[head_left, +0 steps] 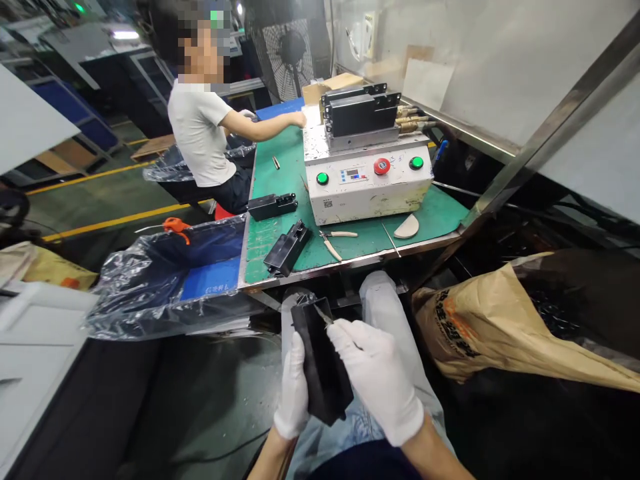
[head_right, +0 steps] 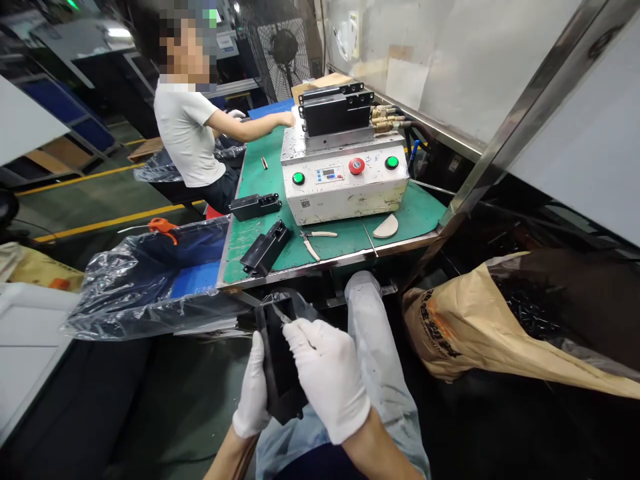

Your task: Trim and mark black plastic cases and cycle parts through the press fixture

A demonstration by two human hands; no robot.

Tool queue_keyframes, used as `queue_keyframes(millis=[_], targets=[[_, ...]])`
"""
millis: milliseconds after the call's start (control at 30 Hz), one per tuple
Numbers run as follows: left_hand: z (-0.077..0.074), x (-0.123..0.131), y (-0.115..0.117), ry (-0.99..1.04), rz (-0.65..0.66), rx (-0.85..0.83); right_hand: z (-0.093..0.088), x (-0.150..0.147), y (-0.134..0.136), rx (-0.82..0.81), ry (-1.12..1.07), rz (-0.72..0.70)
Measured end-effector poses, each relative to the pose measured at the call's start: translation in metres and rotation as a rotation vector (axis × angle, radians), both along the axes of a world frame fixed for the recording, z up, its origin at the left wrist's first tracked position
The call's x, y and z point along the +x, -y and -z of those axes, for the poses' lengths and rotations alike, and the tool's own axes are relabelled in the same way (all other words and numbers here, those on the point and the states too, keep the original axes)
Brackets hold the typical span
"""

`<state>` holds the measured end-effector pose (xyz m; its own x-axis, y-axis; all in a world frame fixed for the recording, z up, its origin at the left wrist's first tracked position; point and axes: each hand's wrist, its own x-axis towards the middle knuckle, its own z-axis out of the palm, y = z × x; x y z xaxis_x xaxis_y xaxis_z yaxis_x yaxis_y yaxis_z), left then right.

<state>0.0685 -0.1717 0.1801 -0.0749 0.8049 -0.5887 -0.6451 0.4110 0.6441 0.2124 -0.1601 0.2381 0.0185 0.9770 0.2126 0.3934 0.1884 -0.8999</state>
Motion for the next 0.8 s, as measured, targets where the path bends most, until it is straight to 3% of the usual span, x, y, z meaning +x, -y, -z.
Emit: queue_keyframes(millis=[167, 533, 800], targets=[[0.004, -0.001, 0.001, -0.150, 0.017, 0.171, 0.006, -0.023, 0.001, 0.037, 0.028, 0.006], [0.014, -0.002, 0.002, -0.277, -0.009, 0.170, 0.014, -0.025, 0.002, 0.069, 0.155, 0.041], [-0.004, -0.007, 0.005, -0.585, -0.043, 0.275, 0.023, -0.022, -0.001, -0.008, -0.091, 0.040]])
